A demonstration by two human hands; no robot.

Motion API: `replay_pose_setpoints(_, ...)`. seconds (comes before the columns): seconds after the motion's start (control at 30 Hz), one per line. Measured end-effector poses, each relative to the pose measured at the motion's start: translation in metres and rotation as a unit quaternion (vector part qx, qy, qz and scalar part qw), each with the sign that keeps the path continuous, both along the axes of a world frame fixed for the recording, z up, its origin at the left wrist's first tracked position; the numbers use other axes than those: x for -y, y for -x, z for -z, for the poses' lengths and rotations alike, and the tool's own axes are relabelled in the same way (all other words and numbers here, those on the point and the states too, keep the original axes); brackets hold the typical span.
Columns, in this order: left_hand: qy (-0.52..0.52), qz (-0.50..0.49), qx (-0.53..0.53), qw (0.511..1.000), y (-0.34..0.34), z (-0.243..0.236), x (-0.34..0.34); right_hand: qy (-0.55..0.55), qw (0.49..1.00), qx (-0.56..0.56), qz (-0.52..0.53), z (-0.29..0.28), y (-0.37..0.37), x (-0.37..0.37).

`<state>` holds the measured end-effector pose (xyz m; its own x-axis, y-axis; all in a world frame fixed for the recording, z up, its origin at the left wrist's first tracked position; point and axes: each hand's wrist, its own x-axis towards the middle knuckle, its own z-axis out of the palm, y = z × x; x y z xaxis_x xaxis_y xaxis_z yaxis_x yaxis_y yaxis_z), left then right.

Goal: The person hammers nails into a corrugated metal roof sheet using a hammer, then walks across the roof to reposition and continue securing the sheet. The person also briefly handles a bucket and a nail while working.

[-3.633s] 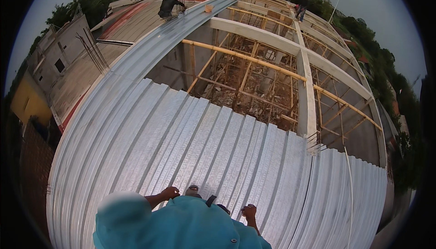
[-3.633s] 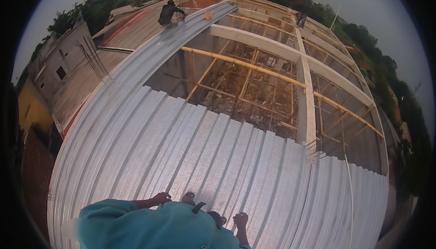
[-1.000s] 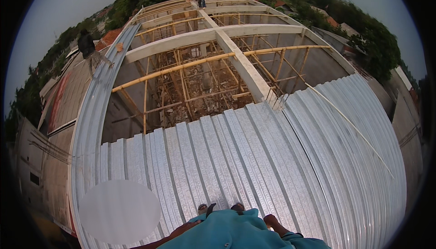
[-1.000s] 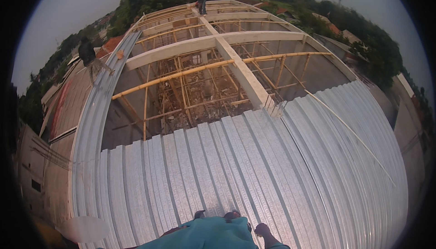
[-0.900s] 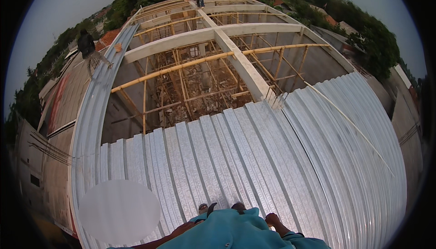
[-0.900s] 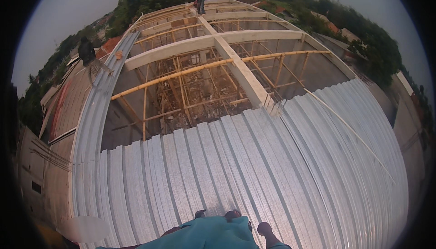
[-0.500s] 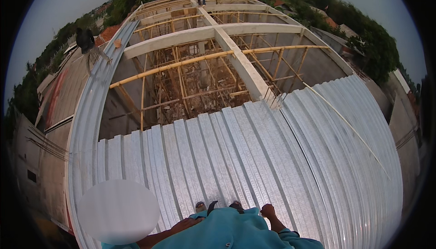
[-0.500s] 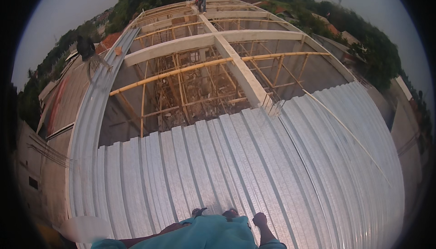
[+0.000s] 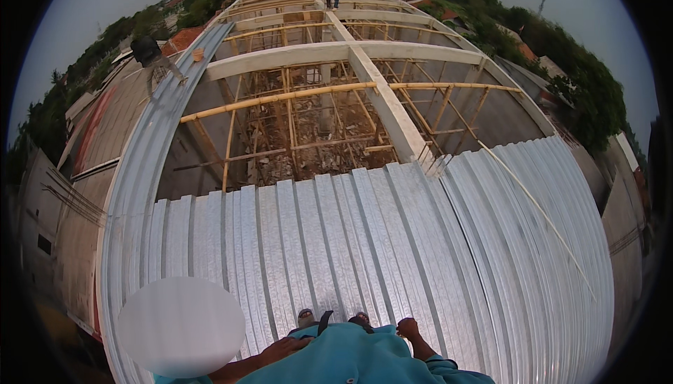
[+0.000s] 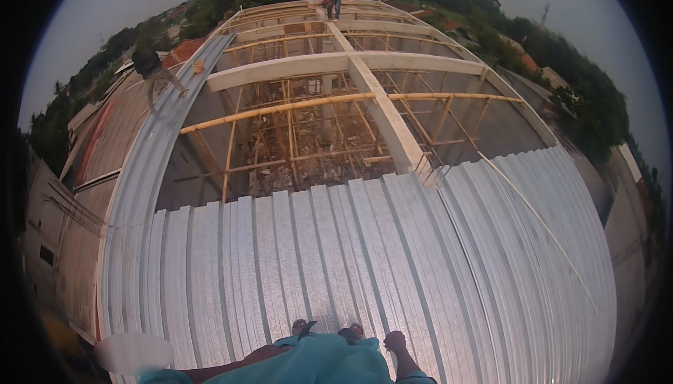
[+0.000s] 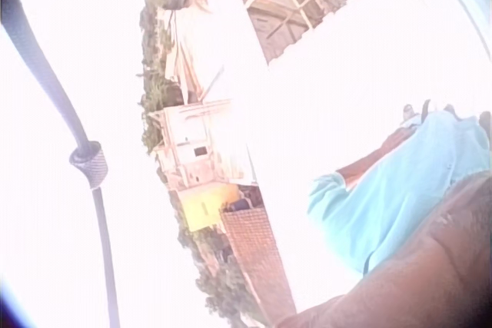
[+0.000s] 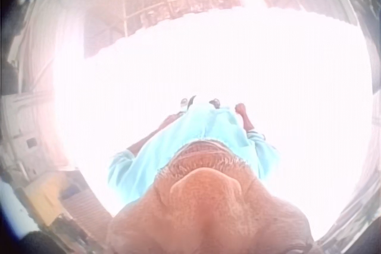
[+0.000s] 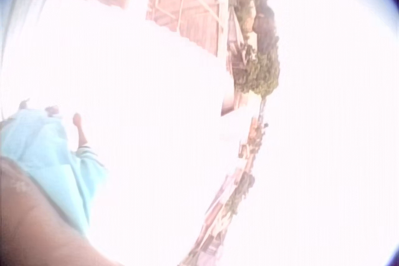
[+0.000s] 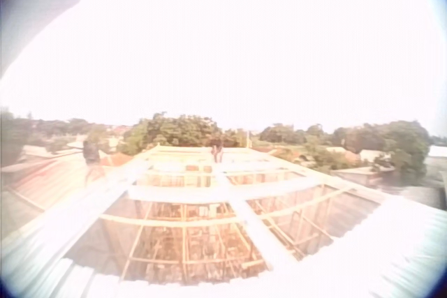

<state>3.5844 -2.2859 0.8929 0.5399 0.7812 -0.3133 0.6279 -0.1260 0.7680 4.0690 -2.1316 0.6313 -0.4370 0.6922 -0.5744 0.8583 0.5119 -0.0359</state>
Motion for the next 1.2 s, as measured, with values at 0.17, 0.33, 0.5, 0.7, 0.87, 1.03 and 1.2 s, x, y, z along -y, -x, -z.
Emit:
replay_pose_setpoints(0.17,-0.023,0.005,0.004,1.000,0.002,0.009,0.020,-0.011,0.998,-0.010,-0.057,0.007,0.001,-0.002)
replay_pose_setpoints(0.33,-0.042,0.004,0.009,0.999,0.002,0.005,0.031,-0.022,0.997,-0.049,-0.062,0.016,0.011,-0.010)
replay_pose_setpoints(0.5,0.033,-0.014,-0.007,0.999,0.002,-0.032,0.022,-0.019,0.999,-0.020,-0.037,0.007,0.030,-0.017)
replay_pose_setpoints(0.7,0.018,-0.073,0.022,0.997,-0.002,-0.058,0.008,-0.040,0.997,0.035,-0.046,-0.012,0.048,-0.023)
replay_pose_setpoints(0.87,0.053,-0.032,0.003,0.998,0.004,-0.048,0.007,-0.014,0.998,-0.046,-0.033,-0.016,0.049,-0.032)
replay_pose_setpoints(1.03,0.081,-0.030,0.016,0.996,0.011,-0.027,0.006,-0.015,1.000,-0.001,-0.006,-0.010,0.050,-0.043)
replay_pose_setpoints(1.2,0.001,-0.004,0.022,1.000,0.015,-0.005,0.010,-0.015,1.000,0.002,0.020,0.001,0.052,-0.053)
